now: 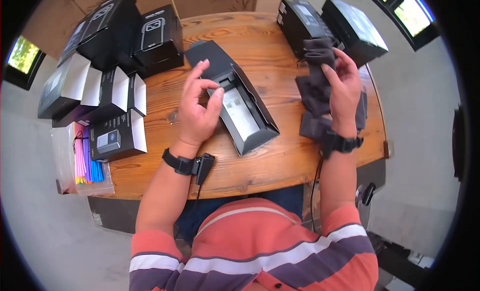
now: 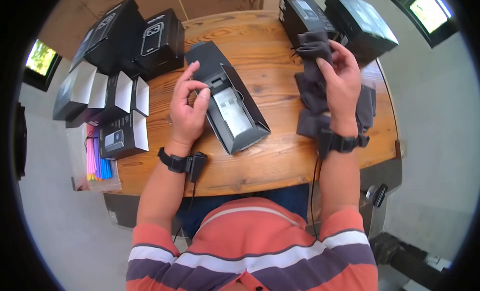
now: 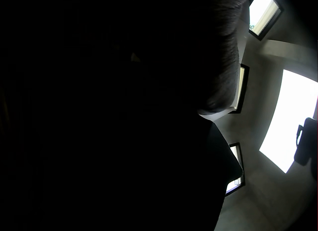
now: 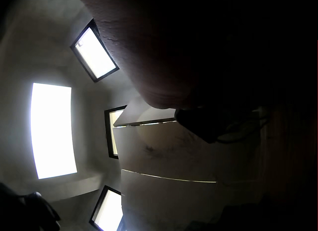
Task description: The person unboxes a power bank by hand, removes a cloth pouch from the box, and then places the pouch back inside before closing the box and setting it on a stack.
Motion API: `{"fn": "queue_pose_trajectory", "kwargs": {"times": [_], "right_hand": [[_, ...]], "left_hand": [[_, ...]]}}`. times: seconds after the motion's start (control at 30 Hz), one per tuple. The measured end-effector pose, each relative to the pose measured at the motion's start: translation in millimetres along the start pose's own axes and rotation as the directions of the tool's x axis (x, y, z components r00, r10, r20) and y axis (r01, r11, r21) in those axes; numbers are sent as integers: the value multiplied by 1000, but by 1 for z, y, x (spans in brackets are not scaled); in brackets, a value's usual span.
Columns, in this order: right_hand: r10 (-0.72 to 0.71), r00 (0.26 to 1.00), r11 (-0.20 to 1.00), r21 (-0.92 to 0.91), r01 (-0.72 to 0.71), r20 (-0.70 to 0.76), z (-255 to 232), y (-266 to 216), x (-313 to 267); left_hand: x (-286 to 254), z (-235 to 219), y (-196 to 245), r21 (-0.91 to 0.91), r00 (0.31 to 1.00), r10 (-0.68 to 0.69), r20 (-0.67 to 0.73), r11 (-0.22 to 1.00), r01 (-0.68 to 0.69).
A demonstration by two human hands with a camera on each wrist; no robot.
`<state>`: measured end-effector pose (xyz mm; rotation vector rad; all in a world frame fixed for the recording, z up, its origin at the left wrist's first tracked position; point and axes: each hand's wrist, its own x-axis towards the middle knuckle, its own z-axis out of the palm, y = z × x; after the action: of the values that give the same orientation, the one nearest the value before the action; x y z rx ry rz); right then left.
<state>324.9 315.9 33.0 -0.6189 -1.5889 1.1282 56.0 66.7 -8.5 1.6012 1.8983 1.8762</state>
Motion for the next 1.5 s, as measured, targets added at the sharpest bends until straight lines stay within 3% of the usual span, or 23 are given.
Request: {"fn": "queue_pose_trajectory", "kwargs": {"times": [0.03, 0.07, 0.13, 0.17, 0.2, 0.27, 0.33, 0.47, 0.53, 0.63, 0.87, 0.97, 1.07, 1.2, 1.27, 1.33, 1.37, 1.43, 1.5], "right_hand": [[40, 999, 975, 219, -44, 25, 6, -4, -1], [33, 998, 975, 220, -42, 45, 12, -12, -4], [252, 961, 811, 517, -275, 117, 23, -32, -11], [276, 945, 769, 550, -326, 174, 29, -44, -15], [276, 943, 769, 547, -332, 185, 37, -55, -21], [220, 902, 702, 583, -410, 371, 56, -72, -36], [212, 857, 683, 556, -474, 469, 77, -82, -50], [333, 700, 499, 512, -700, 632, 114, -85, -74], [352, 689, 527, 474, -705, 634, 121, -84, -78], [341, 796, 773, 332, -540, 500, 119, -88, -81], [230, 914, 908, 265, -325, 334, 98, -67, -58], [191, 954, 965, 131, -225, 230, 93, -58, -51], [226, 938, 973, -24, -228, 263, 90, -46, -48], [178, 931, 921, -388, -44, 317, 97, -50, -60], [223, 925, 884, -465, -59, 307, 100, -59, -62], [125, 913, 750, -640, 170, 389, 98, -56, -63], [124, 913, 751, -639, 170, 388, 96, -54, -62], [39, 882, 665, -671, 328, 470, 92, -50, -61], [30, 872, 661, -664, 349, 488, 92, -48, -61]], "left_hand": [[0, 0, 0, 9, 1000, 21, 3, 1000, -21], [0, 0, 0, 13, 1000, 19, -17, 1000, -18], [-1, 1, -1, 20, 1000, 20, -10, 1000, -20], [-1, 1, 2, 16, 1000, 16, -13, 1000, -16], [-1, 1, 2, 18, 1000, 12, -24, 1000, -11], [-1, 2, 2, 13, 999, 26, -19, 1000, -25], [-1, 2, 1, -3, 1000, 14, -26, 1000, -14], [1, 1, 1, -3, 999, 28, -29, 1000, -28], [3, 0, 4, -18, 998, 43, -37, 999, -44], [2, -1, 2, -35, 998, 54, -35, 998, -55], [-2, 5, -3, -29, 1000, -2, 14, 1000, 3], [-3, 5, -3, -23, 1000, -18, 17, 1000, 19], [-2, 6, -3, -23, 999, -21, 26, 1000, 21], [-2, 6, -3, -22, 999, -29, 32, 999, 30], [-2, 5, -3, -16, 999, -22, 42, 1000, 22], [-2, 4, -3, -9, 999, -15, 47, 1000, 16], [-2, 5, -3, -17, 999, -19, 42, 1000, 20], [-3, 5, -3, -27, 999, -20, 38, 999, 21], [-3, 6, -3, -16, 999, -21, 37, 1000, 22]]}}
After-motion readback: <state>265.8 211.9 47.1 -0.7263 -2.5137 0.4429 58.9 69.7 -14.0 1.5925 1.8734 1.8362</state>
